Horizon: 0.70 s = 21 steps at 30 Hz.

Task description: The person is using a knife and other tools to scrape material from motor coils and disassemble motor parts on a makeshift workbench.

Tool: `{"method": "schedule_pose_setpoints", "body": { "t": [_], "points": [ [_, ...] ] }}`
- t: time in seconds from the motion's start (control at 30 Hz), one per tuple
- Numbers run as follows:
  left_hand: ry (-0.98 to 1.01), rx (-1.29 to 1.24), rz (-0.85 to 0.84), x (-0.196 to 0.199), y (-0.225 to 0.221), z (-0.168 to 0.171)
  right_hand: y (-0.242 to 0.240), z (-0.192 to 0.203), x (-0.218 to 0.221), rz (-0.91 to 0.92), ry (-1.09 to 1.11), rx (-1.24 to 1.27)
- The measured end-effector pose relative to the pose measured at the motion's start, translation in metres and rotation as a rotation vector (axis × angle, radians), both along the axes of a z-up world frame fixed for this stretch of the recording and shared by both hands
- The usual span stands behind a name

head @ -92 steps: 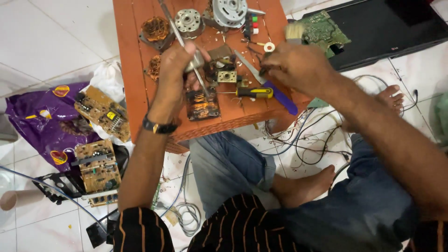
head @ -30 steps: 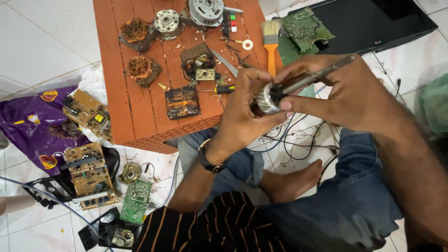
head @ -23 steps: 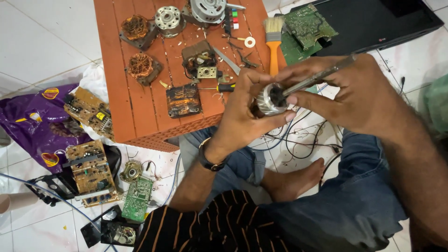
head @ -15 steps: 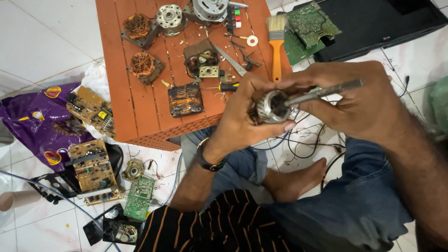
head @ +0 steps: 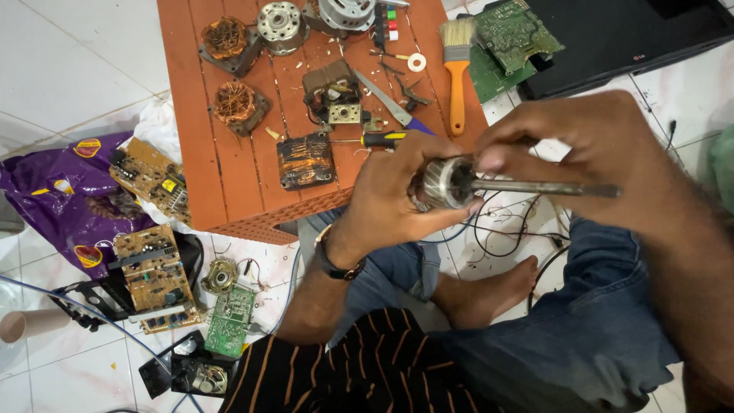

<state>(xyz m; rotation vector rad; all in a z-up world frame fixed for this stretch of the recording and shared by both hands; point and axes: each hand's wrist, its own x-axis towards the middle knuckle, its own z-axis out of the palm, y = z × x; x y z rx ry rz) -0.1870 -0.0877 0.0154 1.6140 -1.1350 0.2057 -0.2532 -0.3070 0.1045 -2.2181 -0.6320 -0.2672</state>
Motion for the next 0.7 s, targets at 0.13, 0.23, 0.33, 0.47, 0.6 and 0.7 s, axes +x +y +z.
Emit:
{"method": "schedule_pose_setpoints", "body": {
  "t": [0.13,0.23,0.33,0.47,0.6,0.7],
  "points": [
    [-0.168,0.144,0.048,0.001,0.004,0.006,-0.014,-0.005,0.011,0.022,0.205,-0.017],
    [-0.293,0.285,0.101,0.000,0.005,0.009,-0.018,-0.010,0.013,-0.023,0.453,-0.199],
    [-0.410,0.357,0.128,0.000,0.004,0.010,-0.007,-0.001,0.012,-0.182,0.704,-0.493],
    [-0.510,0.386,0.156,-0.001,0.000,0.014,0.000,-0.005,0.013,-0.193,0.654,-0.712],
    [-0.524,0.388,0.167,0.004,-0.001,0.010,-0.007,-0.024,0.015,-0.125,0.438,-0.643],
    [-0.439,0.380,0.149,0.005,0.003,0.018,-0.006,-0.023,0.015,-0.149,0.502,-0.654]
  ]
}}
